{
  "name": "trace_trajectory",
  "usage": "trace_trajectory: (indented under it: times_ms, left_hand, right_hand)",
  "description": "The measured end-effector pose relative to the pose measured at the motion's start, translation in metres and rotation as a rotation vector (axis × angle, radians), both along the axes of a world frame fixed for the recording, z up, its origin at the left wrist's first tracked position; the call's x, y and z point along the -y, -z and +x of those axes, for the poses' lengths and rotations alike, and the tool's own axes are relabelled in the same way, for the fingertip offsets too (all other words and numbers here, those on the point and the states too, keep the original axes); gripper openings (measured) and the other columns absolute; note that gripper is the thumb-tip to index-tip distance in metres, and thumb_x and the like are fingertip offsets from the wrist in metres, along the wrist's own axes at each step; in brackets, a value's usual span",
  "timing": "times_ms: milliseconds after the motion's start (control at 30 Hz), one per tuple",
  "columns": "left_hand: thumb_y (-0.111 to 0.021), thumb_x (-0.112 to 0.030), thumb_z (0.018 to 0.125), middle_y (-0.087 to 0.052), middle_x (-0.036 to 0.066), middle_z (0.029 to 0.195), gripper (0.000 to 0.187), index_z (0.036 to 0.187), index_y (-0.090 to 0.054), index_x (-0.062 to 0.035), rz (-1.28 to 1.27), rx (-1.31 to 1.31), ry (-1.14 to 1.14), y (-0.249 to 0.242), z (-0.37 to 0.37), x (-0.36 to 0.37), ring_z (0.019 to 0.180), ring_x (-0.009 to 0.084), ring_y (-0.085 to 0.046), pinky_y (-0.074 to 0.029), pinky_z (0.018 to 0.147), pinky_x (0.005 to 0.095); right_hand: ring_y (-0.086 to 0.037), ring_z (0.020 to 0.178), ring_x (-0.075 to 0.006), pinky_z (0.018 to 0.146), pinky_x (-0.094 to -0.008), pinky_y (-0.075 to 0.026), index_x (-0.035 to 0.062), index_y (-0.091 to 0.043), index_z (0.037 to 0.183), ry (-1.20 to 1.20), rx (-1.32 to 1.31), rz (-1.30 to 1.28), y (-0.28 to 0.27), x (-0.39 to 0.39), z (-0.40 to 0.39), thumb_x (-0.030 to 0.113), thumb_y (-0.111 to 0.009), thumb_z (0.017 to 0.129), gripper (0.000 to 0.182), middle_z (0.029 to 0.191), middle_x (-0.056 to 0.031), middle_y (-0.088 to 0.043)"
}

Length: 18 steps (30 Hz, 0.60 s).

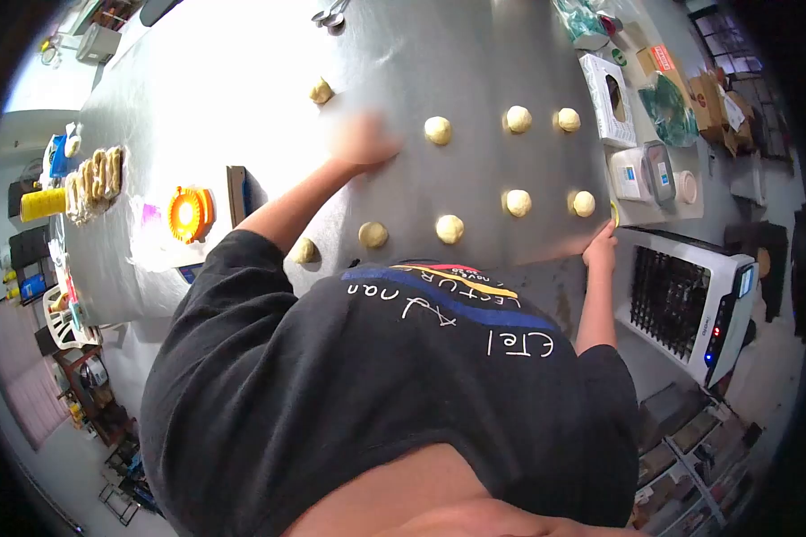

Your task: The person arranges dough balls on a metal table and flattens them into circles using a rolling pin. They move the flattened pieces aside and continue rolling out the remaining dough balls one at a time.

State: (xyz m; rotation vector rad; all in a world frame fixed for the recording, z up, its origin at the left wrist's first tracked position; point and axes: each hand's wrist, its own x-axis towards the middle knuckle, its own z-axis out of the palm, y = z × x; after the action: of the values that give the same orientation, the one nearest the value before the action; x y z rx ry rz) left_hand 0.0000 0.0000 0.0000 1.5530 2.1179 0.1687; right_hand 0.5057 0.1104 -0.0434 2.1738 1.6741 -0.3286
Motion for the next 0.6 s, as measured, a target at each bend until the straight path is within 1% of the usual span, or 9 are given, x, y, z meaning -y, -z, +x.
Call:
trace_trajectory:
  times_ms: [100,167,200,300,333,367,433,533,600]
  left_hand:
    - [-0.068,-0.030,0.081,-0.052,0.012,0.124,0.040,0.114,-0.056,-0.0091,0.030,0.056,-0.010,0.005,-0.002,0.027,0.118,0.0308,-0.045,-0.040,0.099,0.0406]
    - [-0.068,-0.027,0.081,-0.054,0.009,0.119,0.036,0.110,-0.057,-0.0083,0.403,-0.196,0.381,0.018,-0.022,0.034,0.115,0.0306,-0.048,-0.041,0.097,0.0405]
    - [-0.069,-0.026,0.080,-0.054,0.008,0.118,0.034,0.107,-0.059,-0.0084,0.497,-0.256,0.414,0.017,-0.022,0.035,0.115,0.0291,-0.048,-0.041,0.097,0.0408]
    - [-0.070,-0.024,0.079,-0.055,0.007,0.118,0.030,0.103,-0.061,-0.0089,0.616,-0.089,0.594,0.035,-0.030,0.016,0.113,0.0267,-0.049,-0.042,0.095,0.0413]
    - [-0.070,-0.024,0.079,-0.061,0.007,0.105,0.019,0.087,-0.064,-0.0076,0.633,-0.049,0.622,0.041,-0.030,0.009,0.101,0.0246,-0.056,-0.046,0.088,0.0396]
    - [-0.070,-0.024,0.079,-0.061,0.007,0.105,0.019,0.087,-0.064,-0.0076,0.636,-0.049,0.622,0.046,-0.033,0.004,0.101,0.0246,-0.056,-0.046,0.088,0.0396]
    - [-0.070,-0.025,0.078,-0.064,0.006,0.087,0.021,0.072,-0.064,-0.0057,0.580,0.023,0.452,0.048,-0.033,-0.002,0.088,0.0243,-0.060,-0.049,0.080,0.0375]
    - [-0.069,-0.027,0.079,-0.065,0.007,0.079,0.026,0.065,-0.065,-0.0048,0.521,-0.078,0.404,0.046,-0.032,-0.008,0.080,0.0250,-0.061,-0.051,0.075,0.0368]
    - [-0.068,-0.028,0.080,-0.065,0.007,0.080,0.027,0.067,-0.066,-0.0051,0.442,-0.130,0.311,0.038,-0.023,-0.008,0.084,0.0253,-0.061,-0.050,0.076,0.0368]
  right_hand:
    - [-0.053,0.115,-0.0378,0.092,-0.0496,-0.046,0.0170,0.003,0.149,-0.012,0.031,-0.023,-0.003,0.013,0.013,0.011,-0.052,0.089,0.081,0.135,-0.0256,-0.038]
    - [-0.055,0.113,-0.0381,0.092,-0.0485,-0.047,0.0168,0.004,0.149,-0.005,0.041,-0.035,0.000,0.011,0.006,0.010,-0.054,0.088,0.084,0.135,-0.0254,-0.038]
    - [-0.055,0.113,-0.0381,0.092,-0.0485,-0.047,0.0168,0.004,0.149,-0.008,0.040,-0.036,0.000,0.011,0.005,0.010,-0.054,0.088,0.084,0.135,-0.0254,-0.038]
    - [-0.056,0.111,-0.0381,0.092,-0.0475,-0.047,0.0166,0.004,0.149,-0.044,0.079,-0.026,-0.004,0.008,0.002,0.013,-0.055,0.088,0.085,0.135,-0.0249,-0.038]
    - [-0.056,0.111,-0.0382,0.092,-0.0474,-0.047,0.0166,0.004,0.149,-0.038,0.085,-0.027,-0.005,0.007,0.000,0.014,-0.056,0.088,0.085,0.135,-0.0247,-0.038]
    - [-0.055,0.112,-0.0383,0.092,-0.0472,-0.047,0.0166,0.004,0.149,-0.029,0.092,-0.027,-0.005,0.005,-0.001,0.014,-0.056,0.087,0.086,0.135,-0.0244,-0.039]
    - [-0.055,0.112,-0.0383,0.092,-0.0474,-0.047,0.0164,0.004,0.149,-0.034,0.082,-0.008,-0.004,0.003,-0.002,0.015,-0.056,0.087,0.086,0.135,-0.0246,-0.039]
    - [-0.055,0.111,-0.0384,0.091,-0.0478,-0.048,0.0162,0.003,0.149,-0.039,0.080,-0.003,0.000,0.003,0.001,0.014,-0.056,0.088,0.085,0.134,-0.0248,-0.040]
    - [-0.055,0.111,-0.0385,0.091,-0.0482,-0.048,0.0162,0.003,0.149,-0.036,0.084,-0.008,0.002,0.002,0.005,0.014,-0.055,0.088,0.085,0.133,-0.0248,-0.040]
